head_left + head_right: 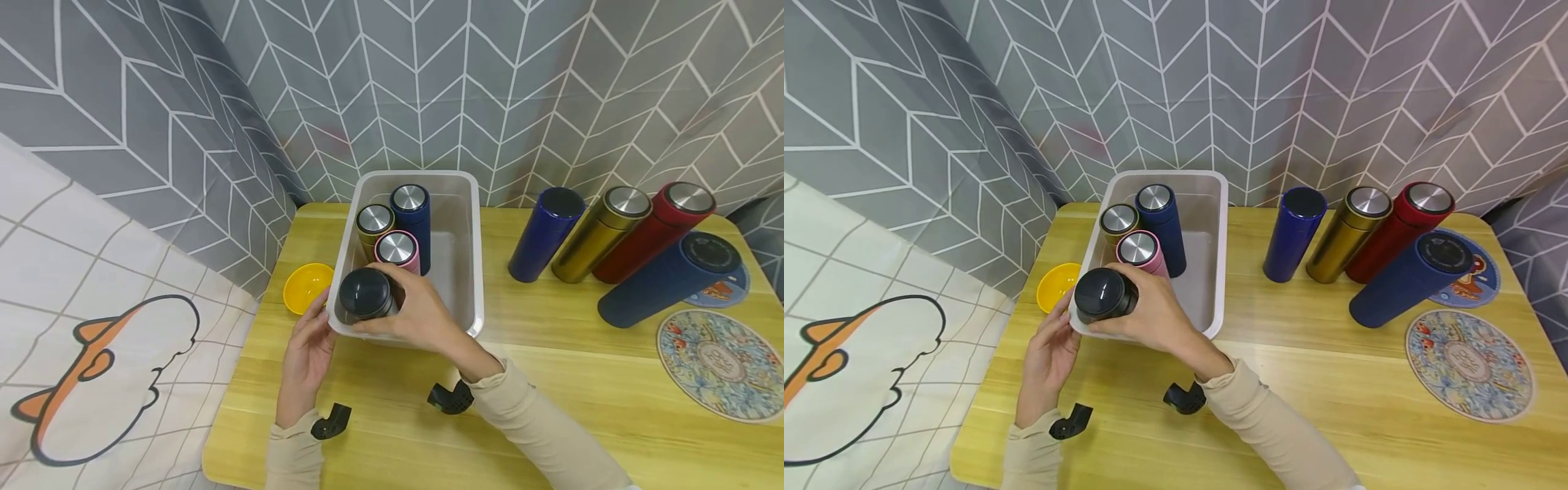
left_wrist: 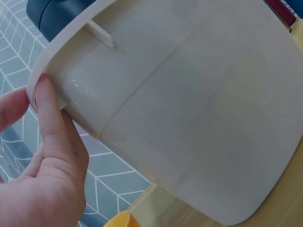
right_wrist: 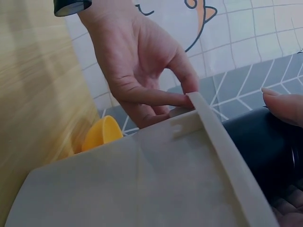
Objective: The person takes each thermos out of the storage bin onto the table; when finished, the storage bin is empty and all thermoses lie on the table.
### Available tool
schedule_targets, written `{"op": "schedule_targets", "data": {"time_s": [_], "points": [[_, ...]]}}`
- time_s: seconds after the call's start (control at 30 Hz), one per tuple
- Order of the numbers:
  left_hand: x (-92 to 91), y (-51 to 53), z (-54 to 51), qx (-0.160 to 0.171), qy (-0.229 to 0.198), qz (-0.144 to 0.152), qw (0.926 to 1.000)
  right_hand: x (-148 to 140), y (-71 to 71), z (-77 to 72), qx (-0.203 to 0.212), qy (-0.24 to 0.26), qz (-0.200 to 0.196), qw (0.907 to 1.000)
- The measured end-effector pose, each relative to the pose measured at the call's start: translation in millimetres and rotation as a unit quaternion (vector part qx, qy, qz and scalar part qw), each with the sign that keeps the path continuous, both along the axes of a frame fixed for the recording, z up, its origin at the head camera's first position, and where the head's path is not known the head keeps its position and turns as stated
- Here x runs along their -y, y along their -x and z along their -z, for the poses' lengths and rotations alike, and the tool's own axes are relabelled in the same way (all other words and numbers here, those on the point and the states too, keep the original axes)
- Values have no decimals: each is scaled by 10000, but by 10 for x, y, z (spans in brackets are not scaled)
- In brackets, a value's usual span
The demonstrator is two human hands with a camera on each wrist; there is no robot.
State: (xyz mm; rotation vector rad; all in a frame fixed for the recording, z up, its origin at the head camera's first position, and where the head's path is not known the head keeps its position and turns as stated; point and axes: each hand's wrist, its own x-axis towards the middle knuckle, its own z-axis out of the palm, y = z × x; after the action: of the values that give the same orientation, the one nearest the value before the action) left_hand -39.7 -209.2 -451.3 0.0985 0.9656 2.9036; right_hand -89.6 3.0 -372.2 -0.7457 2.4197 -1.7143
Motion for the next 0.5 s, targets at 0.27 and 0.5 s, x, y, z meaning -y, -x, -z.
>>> {"op": "schedule_targets", "data": {"time_s": [0.27, 0.5], "points": [[2, -1, -11, 17, 7, 14, 10000, -66, -54, -98, 77, 209, 105, 9997], [8, 4, -10, 6, -52, 26, 10000, -142, -105, -228, 169, 622, 114, 9979]]}}
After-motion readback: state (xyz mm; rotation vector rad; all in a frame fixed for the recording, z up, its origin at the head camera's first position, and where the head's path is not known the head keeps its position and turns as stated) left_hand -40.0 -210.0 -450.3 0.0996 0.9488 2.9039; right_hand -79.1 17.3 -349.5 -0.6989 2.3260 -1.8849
